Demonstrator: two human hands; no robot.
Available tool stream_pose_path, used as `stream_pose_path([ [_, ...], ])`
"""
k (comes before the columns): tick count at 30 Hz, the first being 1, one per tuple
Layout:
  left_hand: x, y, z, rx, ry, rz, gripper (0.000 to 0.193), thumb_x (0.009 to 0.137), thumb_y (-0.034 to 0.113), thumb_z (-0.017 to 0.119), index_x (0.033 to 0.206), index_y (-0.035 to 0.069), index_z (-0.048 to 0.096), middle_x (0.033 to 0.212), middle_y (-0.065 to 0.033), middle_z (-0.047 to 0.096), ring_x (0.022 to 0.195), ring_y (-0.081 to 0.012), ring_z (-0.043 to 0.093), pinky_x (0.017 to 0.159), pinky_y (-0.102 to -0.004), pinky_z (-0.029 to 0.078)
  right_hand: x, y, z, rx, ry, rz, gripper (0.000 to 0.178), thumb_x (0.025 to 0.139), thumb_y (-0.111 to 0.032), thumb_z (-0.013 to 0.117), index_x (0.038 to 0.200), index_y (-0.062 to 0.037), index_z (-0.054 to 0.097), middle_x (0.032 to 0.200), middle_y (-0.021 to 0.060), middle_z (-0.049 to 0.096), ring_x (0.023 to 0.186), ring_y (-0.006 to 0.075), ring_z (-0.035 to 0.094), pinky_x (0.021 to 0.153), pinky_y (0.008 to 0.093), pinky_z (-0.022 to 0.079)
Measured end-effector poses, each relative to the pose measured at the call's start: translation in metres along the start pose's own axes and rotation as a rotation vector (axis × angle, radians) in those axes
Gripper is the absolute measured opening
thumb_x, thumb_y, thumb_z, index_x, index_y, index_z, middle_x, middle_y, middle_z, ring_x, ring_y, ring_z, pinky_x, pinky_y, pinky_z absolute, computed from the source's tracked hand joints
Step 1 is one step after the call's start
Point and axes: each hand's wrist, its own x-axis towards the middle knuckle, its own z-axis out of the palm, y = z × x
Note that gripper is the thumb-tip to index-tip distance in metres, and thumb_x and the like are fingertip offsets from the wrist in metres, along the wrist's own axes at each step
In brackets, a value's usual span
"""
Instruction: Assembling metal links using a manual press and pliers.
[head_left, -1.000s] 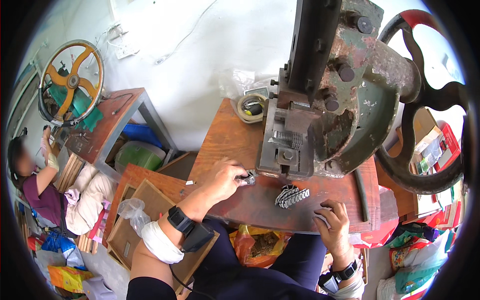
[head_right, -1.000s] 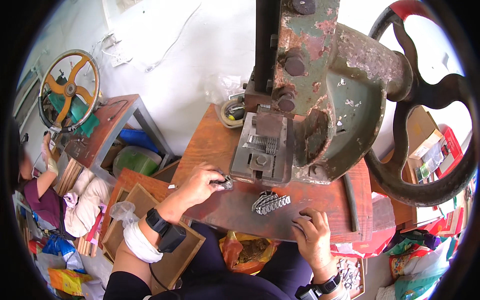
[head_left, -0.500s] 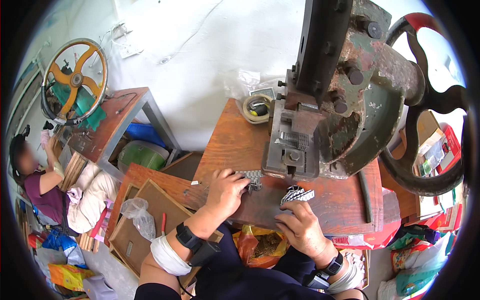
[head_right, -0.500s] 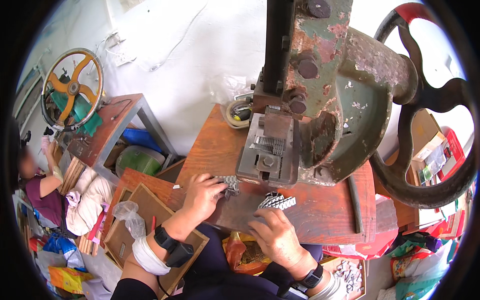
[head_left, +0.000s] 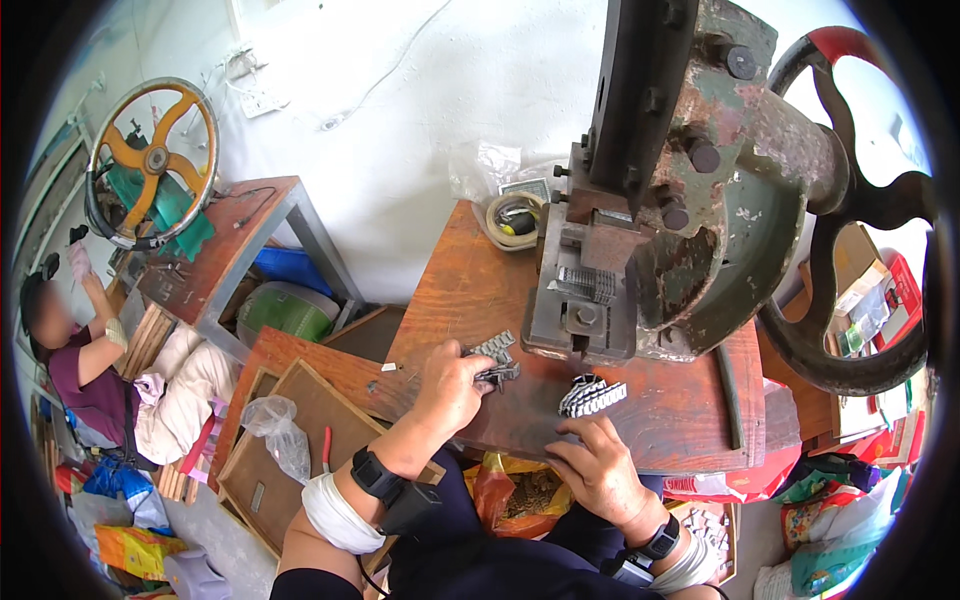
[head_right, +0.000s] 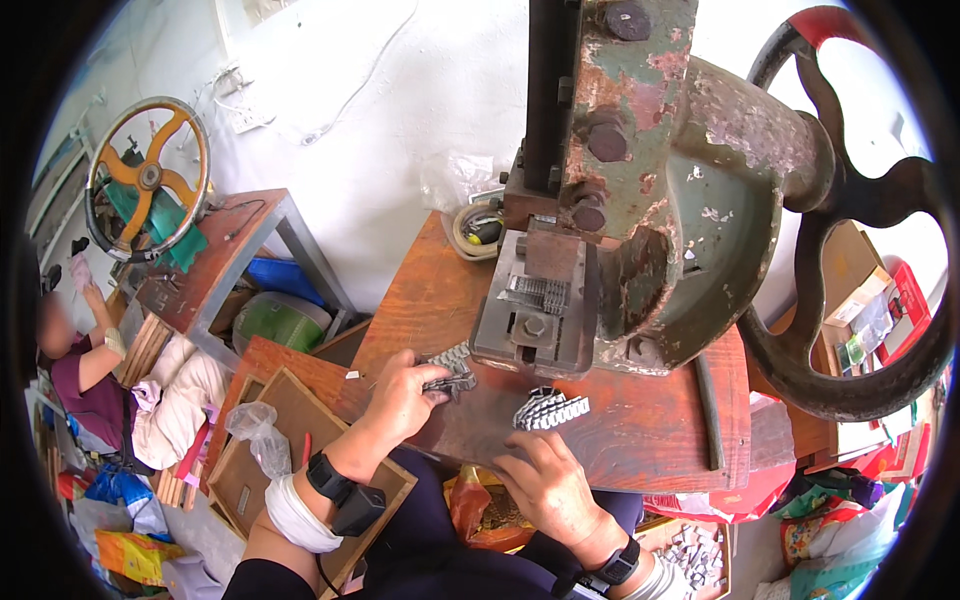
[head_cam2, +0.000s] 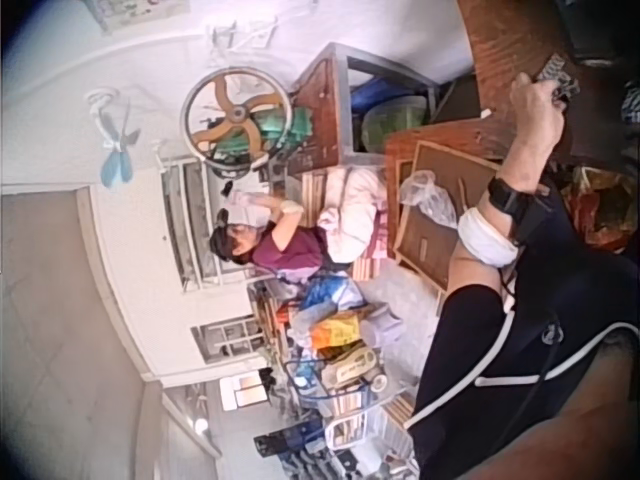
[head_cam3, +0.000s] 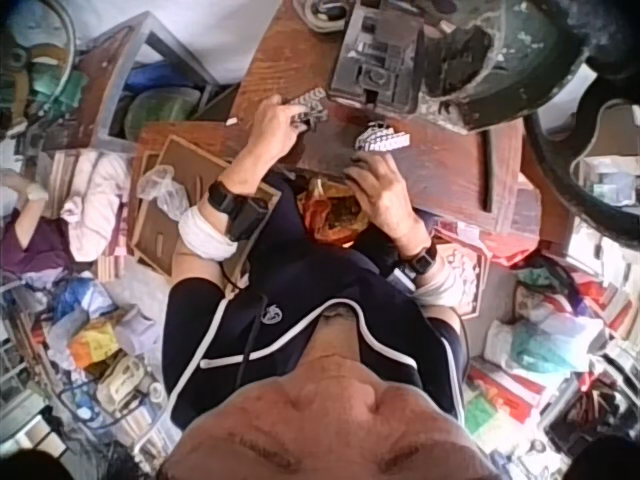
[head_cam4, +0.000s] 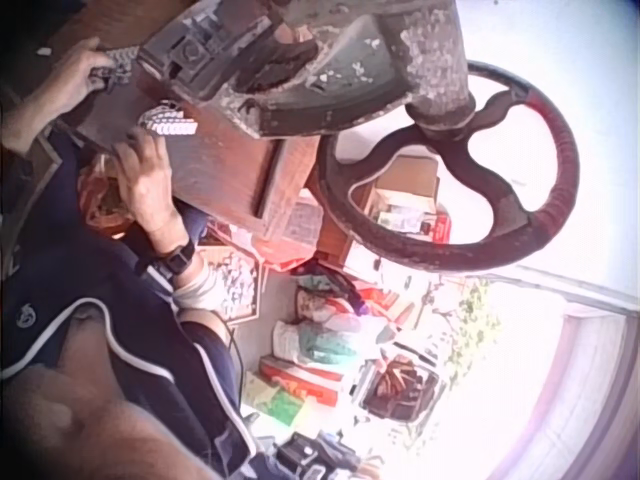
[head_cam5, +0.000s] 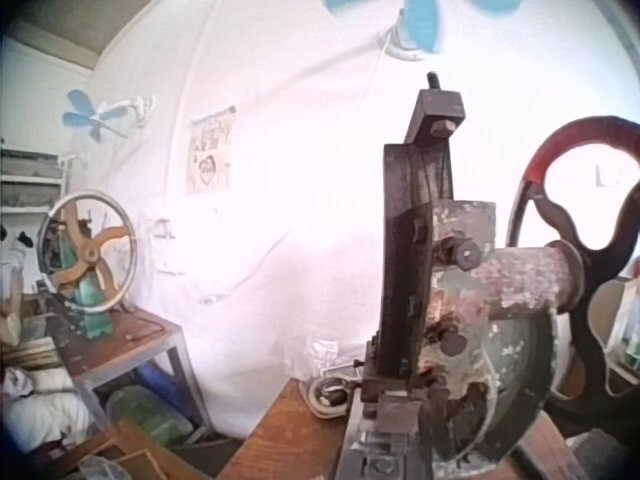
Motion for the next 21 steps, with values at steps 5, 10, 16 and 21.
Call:
stream_pose_path([
  [5, 0.006, 0.005, 0.004, -0.119, 0.026, -0.048, 0.033, 0.057, 0.002, 0.076, 0.088, 0.008, 0.067, 0.083, -0.0133, 0.057, 0.08, -0.0334, 0.053, 0.069, -0.0413, 0.044, -0.006, 0.002, -0.003, -0.001, -0.001, 0.019, 0.022, 0.069, -0.004, 0.069, 0.089, -0.0038, 0.062, 0.098, 0.0117, 0.055, 0.089, 0.0298, 0.055, 0.075, 0.0364, 0.049],
  [10, 0.019, 0.009, 0.004, 0.239, 0.043, -0.06, 0.033, 0.061, 0.005, 0.075, 0.092, 0.006, 0.064, 0.091, -0.0123, 0.063, 0.094, -0.0297, 0.054, 0.079, -0.0403, 0.041, -0.014, 0.003, -0.003, -0.001, 0.006, 0.022, 0.022, 0.069, -0.004, 0.069, 0.09, -0.0042, 0.062, 0.098, 0.0116, 0.055, 0.089, 0.0297, 0.055, 0.076, 0.0365, 0.049],
  [16, 0.012, 0.01, 0.013, 0.164, 0.185, 0.164, 0.032, 0.062, 0.003, 0.073, 0.092, 0.005, 0.063, 0.087, -0.0102, 0.061, 0.093, -0.0299, 0.054, 0.08, -0.0405, 0.04, -0.018, 0.003, -0.003, 0.012, 0.02, 0.019, 0.024, 0.066, -0.003, 0.071, 0.089, -0.0026, 0.063, 0.098, 0.0137, 0.056, 0.09, 0.0308, 0.056, 0.076, 0.0377, 0.049],
  [21, -0.005, 0.002, 0.008, -0.139, 0.122, -0.066, 0.046, 0.064, -0.001, 0.073, 0.106, 0.003, 0.056, 0.093, -0.0138, 0.062, 0.086, -0.0311, 0.059, 0.074, -0.038, 0.047, 0.014, 0.002, 0.027, 0.082, 0.017, -0.067, 0.032, 0.069, -0.002, 0.066, 0.1, 0.0004, 0.059, 0.103, 0.0161, 0.054, 0.097, 0.0341, 0.053, 0.084, 0.04, 0.047],
])
